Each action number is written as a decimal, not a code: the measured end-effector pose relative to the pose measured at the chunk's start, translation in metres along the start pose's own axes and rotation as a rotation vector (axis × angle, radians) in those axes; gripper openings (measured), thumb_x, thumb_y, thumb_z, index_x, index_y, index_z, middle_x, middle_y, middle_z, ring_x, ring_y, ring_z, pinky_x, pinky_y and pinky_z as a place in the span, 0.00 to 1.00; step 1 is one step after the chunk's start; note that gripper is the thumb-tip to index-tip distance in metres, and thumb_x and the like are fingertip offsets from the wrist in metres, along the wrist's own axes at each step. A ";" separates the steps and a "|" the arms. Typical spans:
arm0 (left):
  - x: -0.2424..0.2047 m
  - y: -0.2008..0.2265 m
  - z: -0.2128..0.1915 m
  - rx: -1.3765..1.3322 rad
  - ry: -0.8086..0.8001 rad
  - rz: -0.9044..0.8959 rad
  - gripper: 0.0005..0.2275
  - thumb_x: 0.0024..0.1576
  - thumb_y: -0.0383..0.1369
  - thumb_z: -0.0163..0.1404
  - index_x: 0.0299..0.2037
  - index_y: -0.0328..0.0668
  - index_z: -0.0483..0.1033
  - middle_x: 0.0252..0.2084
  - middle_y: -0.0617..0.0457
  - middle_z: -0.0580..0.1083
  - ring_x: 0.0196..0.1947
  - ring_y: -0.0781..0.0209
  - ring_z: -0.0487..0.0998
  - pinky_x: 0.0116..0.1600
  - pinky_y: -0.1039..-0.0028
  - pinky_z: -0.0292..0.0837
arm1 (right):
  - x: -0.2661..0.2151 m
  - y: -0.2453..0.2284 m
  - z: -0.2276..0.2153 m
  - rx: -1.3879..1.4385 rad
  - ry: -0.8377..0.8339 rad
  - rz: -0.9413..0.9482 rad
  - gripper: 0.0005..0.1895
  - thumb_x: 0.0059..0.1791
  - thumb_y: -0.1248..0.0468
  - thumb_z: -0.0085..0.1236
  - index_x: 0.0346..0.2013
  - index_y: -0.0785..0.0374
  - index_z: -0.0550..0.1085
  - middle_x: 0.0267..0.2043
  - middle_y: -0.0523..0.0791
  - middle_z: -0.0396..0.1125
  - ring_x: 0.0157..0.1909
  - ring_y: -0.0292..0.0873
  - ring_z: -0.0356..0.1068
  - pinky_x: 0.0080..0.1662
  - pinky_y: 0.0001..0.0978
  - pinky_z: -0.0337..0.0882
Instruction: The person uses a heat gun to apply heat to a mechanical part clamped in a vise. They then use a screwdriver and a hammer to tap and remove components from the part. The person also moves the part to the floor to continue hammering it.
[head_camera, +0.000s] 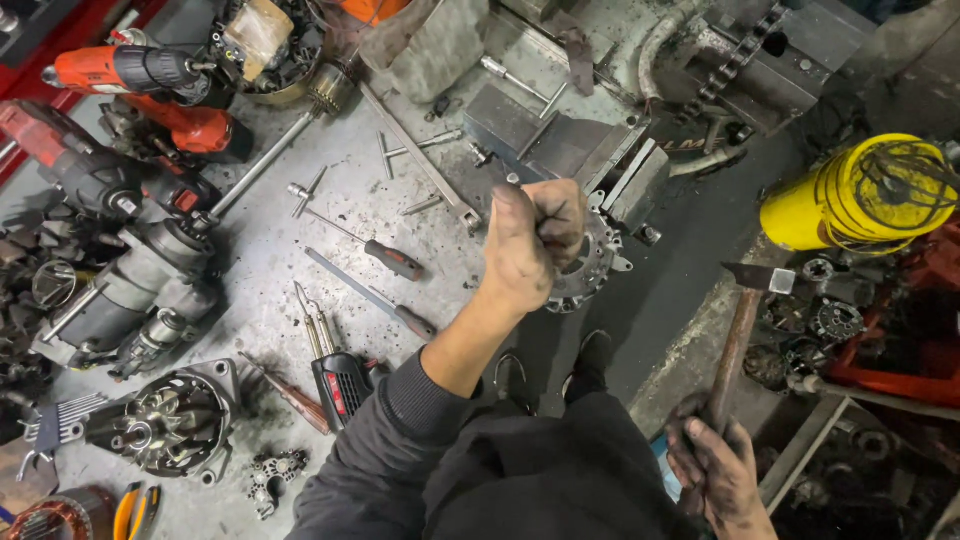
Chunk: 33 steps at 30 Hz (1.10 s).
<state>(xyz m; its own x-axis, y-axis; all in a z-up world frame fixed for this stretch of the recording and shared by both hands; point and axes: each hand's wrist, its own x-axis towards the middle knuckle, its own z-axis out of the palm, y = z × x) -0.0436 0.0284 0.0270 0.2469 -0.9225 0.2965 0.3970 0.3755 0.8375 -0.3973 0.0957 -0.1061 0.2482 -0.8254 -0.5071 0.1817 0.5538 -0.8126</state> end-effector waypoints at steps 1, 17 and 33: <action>0.000 0.001 0.001 0.023 0.003 0.012 0.36 0.58 0.73 0.25 0.23 0.43 0.51 0.22 0.61 0.52 0.21 0.70 0.51 0.25 0.74 0.44 | -0.003 -0.006 0.011 0.084 -0.125 -0.075 0.12 0.53 0.67 0.51 0.47 0.74 0.69 0.27 0.52 0.64 0.16 0.33 0.54 0.18 0.30 0.58; 0.001 -0.013 0.015 0.147 0.006 0.081 0.35 0.61 0.70 0.31 0.25 0.41 0.53 0.26 0.61 0.53 0.25 0.71 0.54 0.29 0.74 0.48 | -0.010 0.005 0.009 0.074 -0.136 -0.064 0.13 0.52 0.65 0.52 0.47 0.74 0.68 0.28 0.51 0.66 0.16 0.31 0.53 0.18 0.26 0.55; -0.001 -0.015 0.027 0.138 0.149 0.185 0.31 0.67 0.62 0.33 0.28 0.38 0.60 0.26 0.62 0.57 0.25 0.71 0.56 0.29 0.77 0.51 | -0.018 0.003 0.021 0.024 -0.053 -0.006 0.13 0.50 0.65 0.52 0.45 0.71 0.69 0.27 0.50 0.66 0.15 0.32 0.54 0.17 0.28 0.56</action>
<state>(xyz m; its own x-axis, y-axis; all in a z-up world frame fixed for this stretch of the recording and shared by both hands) -0.0735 0.0211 0.0270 0.4353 -0.8121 0.3885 0.2108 0.5115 0.8330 -0.3812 0.1144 -0.0937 0.2972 -0.8222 -0.4854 0.2059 0.5516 -0.8083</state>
